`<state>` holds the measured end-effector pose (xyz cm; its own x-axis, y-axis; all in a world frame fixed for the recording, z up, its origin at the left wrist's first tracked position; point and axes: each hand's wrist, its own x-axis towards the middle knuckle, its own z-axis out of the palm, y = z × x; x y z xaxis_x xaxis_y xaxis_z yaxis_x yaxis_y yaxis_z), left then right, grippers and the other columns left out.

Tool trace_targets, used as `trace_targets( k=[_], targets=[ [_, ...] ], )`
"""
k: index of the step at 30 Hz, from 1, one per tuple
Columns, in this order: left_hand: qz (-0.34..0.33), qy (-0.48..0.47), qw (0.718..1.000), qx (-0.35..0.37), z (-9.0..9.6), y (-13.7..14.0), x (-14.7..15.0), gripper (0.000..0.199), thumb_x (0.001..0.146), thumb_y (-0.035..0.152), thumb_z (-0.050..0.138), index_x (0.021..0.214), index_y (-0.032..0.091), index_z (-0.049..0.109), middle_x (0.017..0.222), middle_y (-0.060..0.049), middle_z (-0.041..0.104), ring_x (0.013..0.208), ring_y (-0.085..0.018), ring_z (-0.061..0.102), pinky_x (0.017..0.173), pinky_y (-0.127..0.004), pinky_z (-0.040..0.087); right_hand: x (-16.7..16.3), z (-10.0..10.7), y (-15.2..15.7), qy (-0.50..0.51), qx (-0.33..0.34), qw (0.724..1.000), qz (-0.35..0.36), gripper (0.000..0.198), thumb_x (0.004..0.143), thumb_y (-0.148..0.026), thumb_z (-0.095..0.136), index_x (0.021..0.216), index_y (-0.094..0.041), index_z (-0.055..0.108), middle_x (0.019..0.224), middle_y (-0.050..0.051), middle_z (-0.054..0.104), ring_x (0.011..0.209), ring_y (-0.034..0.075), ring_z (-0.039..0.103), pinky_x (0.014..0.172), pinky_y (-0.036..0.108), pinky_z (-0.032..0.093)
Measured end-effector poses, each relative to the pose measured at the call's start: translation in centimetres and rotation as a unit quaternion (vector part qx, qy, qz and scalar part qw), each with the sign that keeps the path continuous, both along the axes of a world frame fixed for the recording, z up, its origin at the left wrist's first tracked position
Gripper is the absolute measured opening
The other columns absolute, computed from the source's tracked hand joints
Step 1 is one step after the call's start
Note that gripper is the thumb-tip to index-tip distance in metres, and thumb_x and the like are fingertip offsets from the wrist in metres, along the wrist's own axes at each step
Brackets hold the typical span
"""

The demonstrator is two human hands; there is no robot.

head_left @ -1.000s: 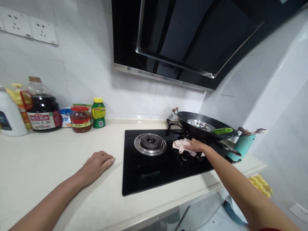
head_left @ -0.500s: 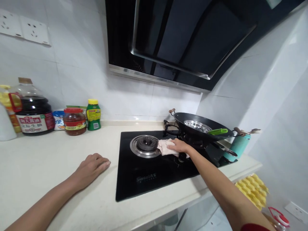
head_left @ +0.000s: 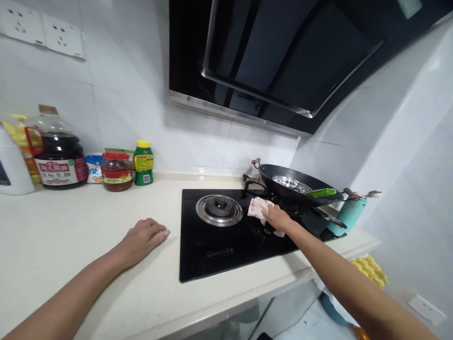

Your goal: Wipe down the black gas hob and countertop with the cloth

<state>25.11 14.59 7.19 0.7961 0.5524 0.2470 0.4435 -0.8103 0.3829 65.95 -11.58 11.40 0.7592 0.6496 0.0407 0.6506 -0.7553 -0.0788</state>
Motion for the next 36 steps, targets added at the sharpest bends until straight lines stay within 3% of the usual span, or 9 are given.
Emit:
trace_targets(
  k=[4, 11, 16, 21, 26, 32, 36],
  targets=[
    [0.000, 0.005, 1.000, -0.008, 0.0, -0.2, -0.1, 0.057, 0.092, 0.066, 0.039, 0.109, 0.027, 0.077, 0.115, -0.009, 0.070, 0.114, -0.031, 0.060, 0.102, -0.045, 0.045, -0.9, 0.1, -0.1, 0.008, -0.021, 1.000, -0.005, 0.054, 0.105, -0.048, 0.028, 0.147, -0.018, 0.045, 0.143, 0.021, 0.052, 0.123, 0.033, 0.062, 0.099, 0.043, 0.045],
    [0.007, 0.022, 1.000, -0.009, 0.1, -0.4, 0.4, 0.059, 0.090, 0.067, 0.040, 0.113, 0.026, 0.076, 0.116, -0.010, 0.069, 0.115, -0.033, 0.059, 0.100, -0.047, 0.046, 0.5, 0.5, 2.2, 0.030, -0.064, 0.997, -0.016, 0.061, 0.101, -0.047, 0.032, 0.156, -0.021, 0.036, 0.148, 0.020, 0.049, 0.123, 0.031, 0.062, 0.096, 0.040, 0.047],
    [0.005, 0.023, 1.000, -0.010, 0.0, -0.2, 0.3, 0.060, 0.091, 0.067, 0.039, 0.113, 0.025, 0.075, 0.116, -0.011, 0.068, 0.116, -0.033, 0.058, 0.102, -0.047, 0.045, 0.2, 0.5, 4.1, 0.008, -0.069, 0.996, 0.048, 0.067, 0.098, -0.051, 0.042, 0.160, -0.027, 0.030, 0.147, 0.016, 0.052, 0.131, 0.030, 0.056, 0.103, 0.041, 0.044],
    [-0.004, 0.024, 1.000, -0.002, -0.1, 0.3, 0.2, 0.061, 0.091, 0.068, 0.038, 0.112, 0.026, 0.076, 0.115, -0.010, 0.070, 0.115, -0.032, 0.059, 0.103, -0.046, 0.045, -2.8, 0.0, 4.6, -0.030, -0.043, 0.989, 0.138, 0.071, 0.094, -0.068, 0.045, 0.152, -0.027, 0.045, 0.148, 0.018, 0.048, 0.129, 0.037, 0.054, 0.104, 0.049, 0.042],
    [0.005, 0.019, 1.000, -0.003, -0.2, 0.6, 0.2, 0.061, 0.089, 0.070, 0.041, 0.111, 0.027, 0.077, 0.117, -0.009, 0.070, 0.117, -0.032, 0.059, 0.104, -0.043, 0.045, -6.1, -0.5, 2.0, -0.058, -0.013, 0.972, 0.226, 0.066, 0.092, -0.073, 0.046, 0.142, -0.031, 0.053, 0.138, 0.013, 0.052, 0.127, 0.033, 0.050, 0.103, 0.047, 0.041],
    [0.003, 0.016, 1.000, -0.010, -0.9, 1.5, 0.1, 0.062, 0.091, 0.070, 0.040, 0.114, 0.026, 0.076, 0.121, -0.009, 0.069, 0.119, -0.031, 0.057, 0.107, -0.045, 0.043, -9.4, -2.4, -3.2, -0.076, 0.078, 0.924, 0.366, 0.038, 0.088, -0.045, 0.063, 0.121, -0.027, 0.063, 0.120, 0.006, 0.055, 0.113, 0.024, 0.050, 0.093, 0.036, 0.043],
    [0.003, 0.002, 1.000, 0.003, -1.6, 2.3, 0.0, 0.060, 0.089, 0.070, 0.042, 0.112, 0.028, 0.078, 0.121, -0.007, 0.070, 0.118, -0.031, 0.058, 0.108, -0.044, 0.044, -9.3, -3.6, -7.4, -0.083, 0.123, 0.916, 0.372, 0.020, 0.083, -0.033, 0.065, 0.101, -0.024, 0.062, 0.106, 0.004, 0.056, 0.101, 0.022, 0.051, 0.093, 0.035, 0.043]
  ],
)
